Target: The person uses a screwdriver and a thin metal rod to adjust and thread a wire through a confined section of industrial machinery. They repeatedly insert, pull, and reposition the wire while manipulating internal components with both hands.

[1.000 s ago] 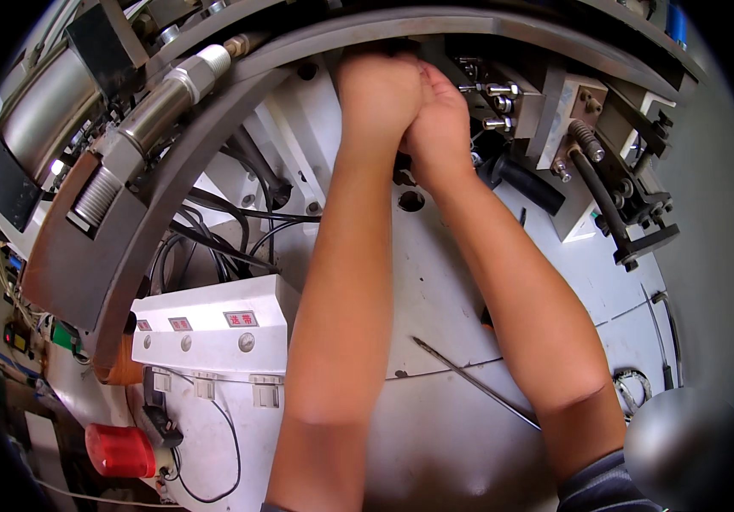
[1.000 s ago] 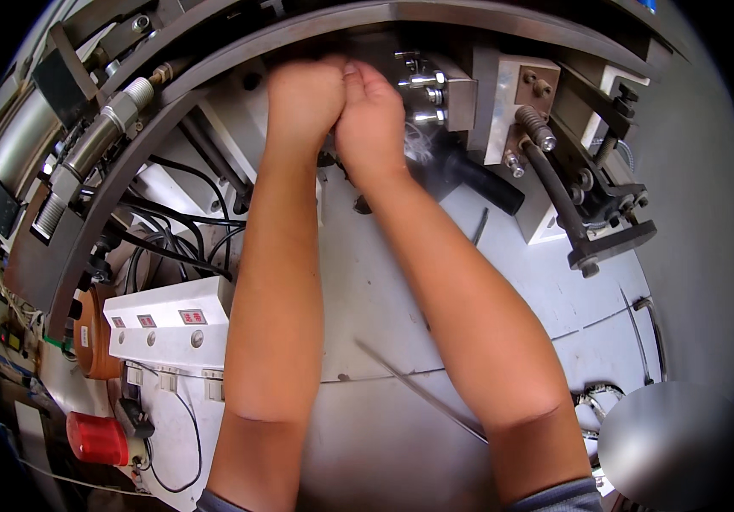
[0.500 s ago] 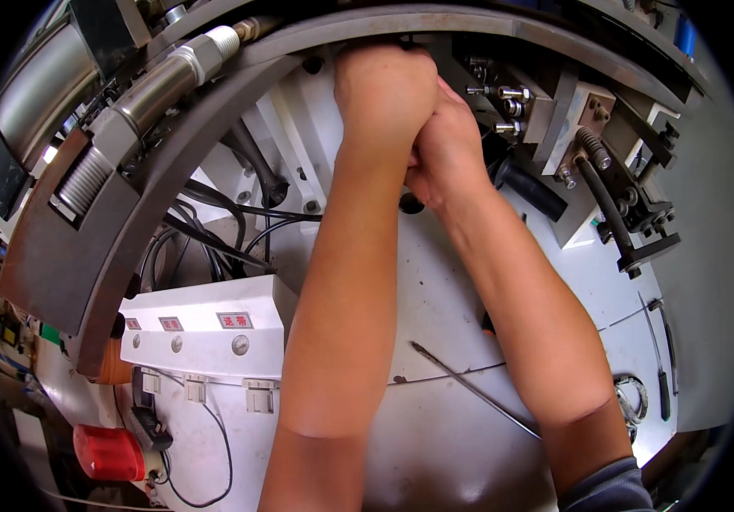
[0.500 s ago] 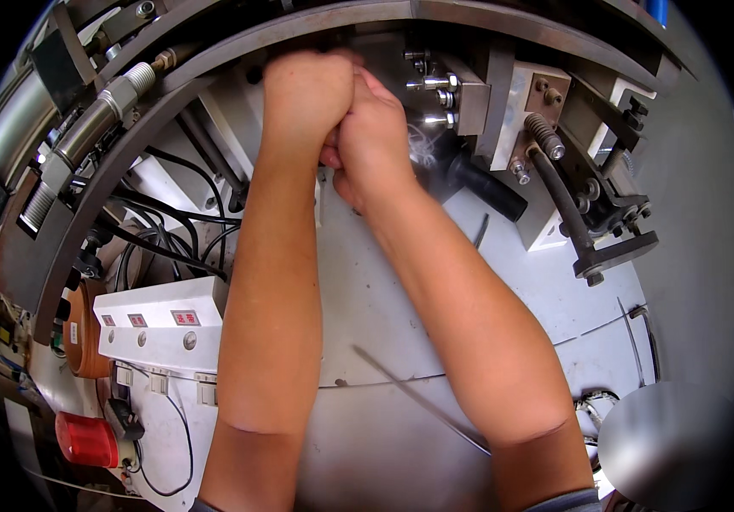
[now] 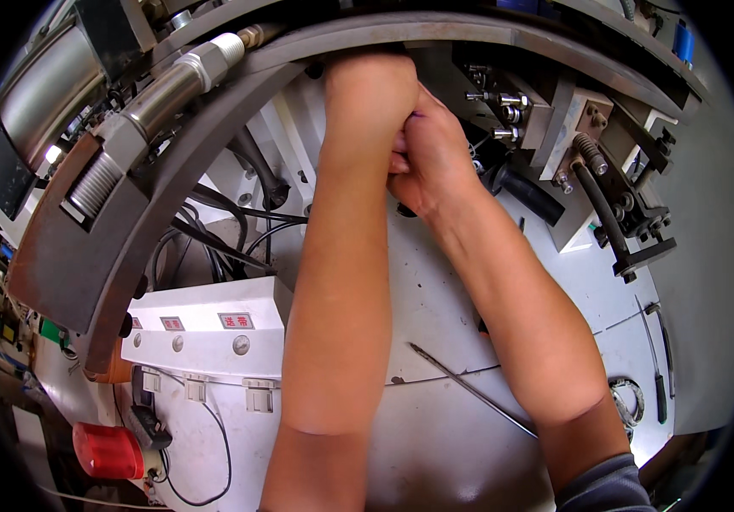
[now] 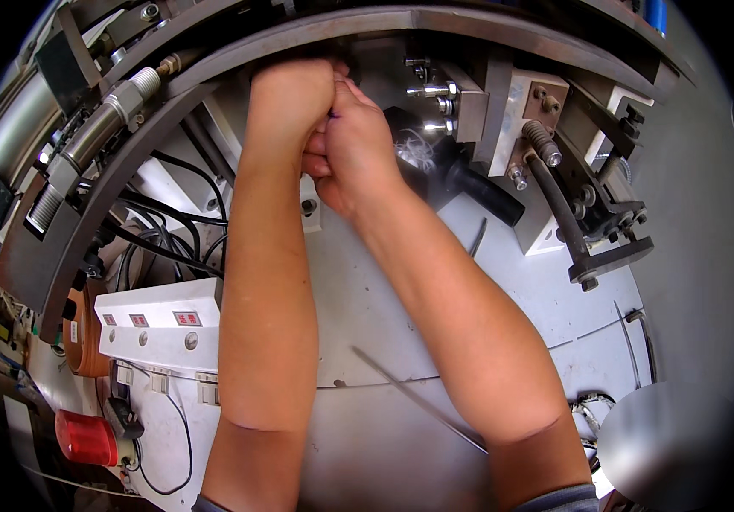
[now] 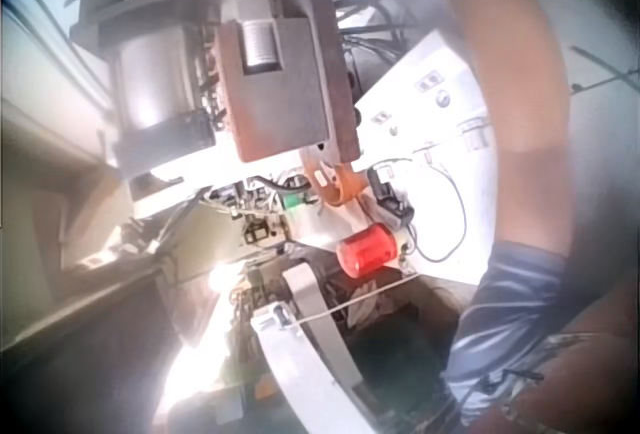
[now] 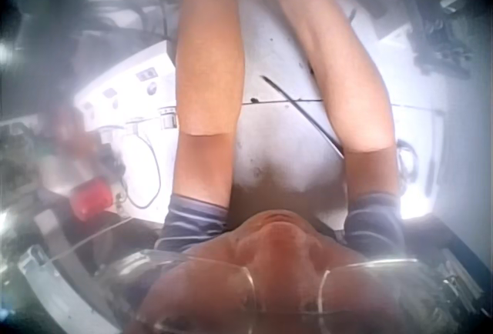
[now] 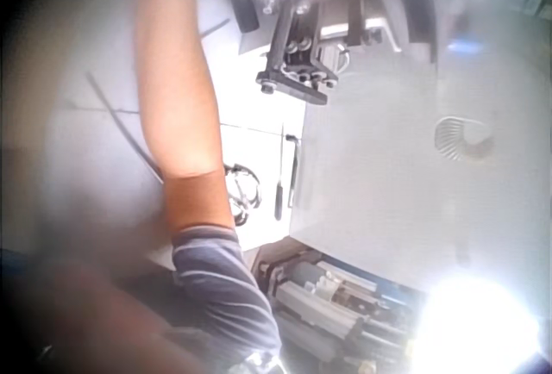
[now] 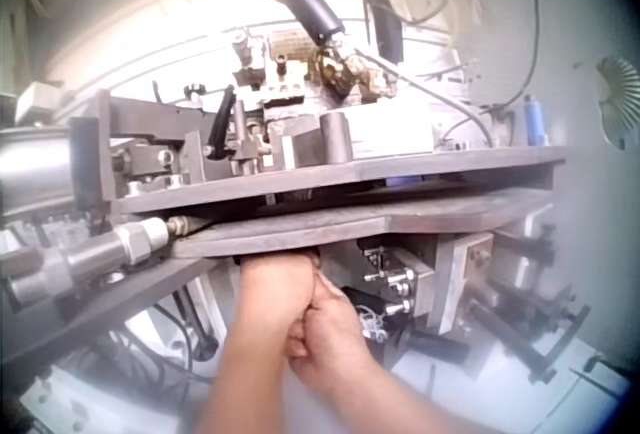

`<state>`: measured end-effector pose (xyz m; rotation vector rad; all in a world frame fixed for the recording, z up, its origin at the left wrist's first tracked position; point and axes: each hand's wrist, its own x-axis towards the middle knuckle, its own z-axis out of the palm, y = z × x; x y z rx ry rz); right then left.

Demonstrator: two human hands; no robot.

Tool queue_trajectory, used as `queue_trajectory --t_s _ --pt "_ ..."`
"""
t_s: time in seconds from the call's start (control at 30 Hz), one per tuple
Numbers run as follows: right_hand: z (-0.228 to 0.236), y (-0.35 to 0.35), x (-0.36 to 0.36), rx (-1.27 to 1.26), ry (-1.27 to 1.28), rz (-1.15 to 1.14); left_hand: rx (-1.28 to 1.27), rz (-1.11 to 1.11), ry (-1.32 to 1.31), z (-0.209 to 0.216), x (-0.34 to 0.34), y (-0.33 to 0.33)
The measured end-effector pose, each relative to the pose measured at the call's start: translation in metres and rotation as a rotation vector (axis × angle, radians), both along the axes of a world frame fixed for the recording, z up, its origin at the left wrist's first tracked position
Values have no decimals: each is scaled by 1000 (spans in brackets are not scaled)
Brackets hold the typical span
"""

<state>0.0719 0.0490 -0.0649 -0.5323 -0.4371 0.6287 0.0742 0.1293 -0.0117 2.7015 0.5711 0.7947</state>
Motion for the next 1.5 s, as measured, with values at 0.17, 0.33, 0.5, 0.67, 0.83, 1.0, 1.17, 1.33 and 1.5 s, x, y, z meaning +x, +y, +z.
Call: queue_trajectory --t_s 0.17,0.33,0.5,0.67,0.83,1.0,1.17,1.33,1.5 --pt "-7 -7 9 -57 -27 -54 10 -90 -77 -12 9 -3" --pt "-15 14 15 -182 -366 -515 -186 -372 -398 -27 14 16" --pt "-7 2 27 -330 -483 -549 -629 -336 -354 -9 -4 -13" --pt "5 1 16 -243 -382 -415 -717 -294 -301 -9 12 9" --pt "4 4 10 -87 -214 -318 -520 -334 -319 -4 7 4" --pt "1 12 -3 -52 -148 -372 -688 -373 -389 -11 6 7" --pt "-3 13 -7 33 -96 -295 -741 -341 -301 -6 -3 5" --pt "-4 5 -6 106 51 -70 -742 -274 -312 -3 -16 -4" --pt "-2 1 -7 109 43 -60 -842 -228 -233 3 -26 -14"
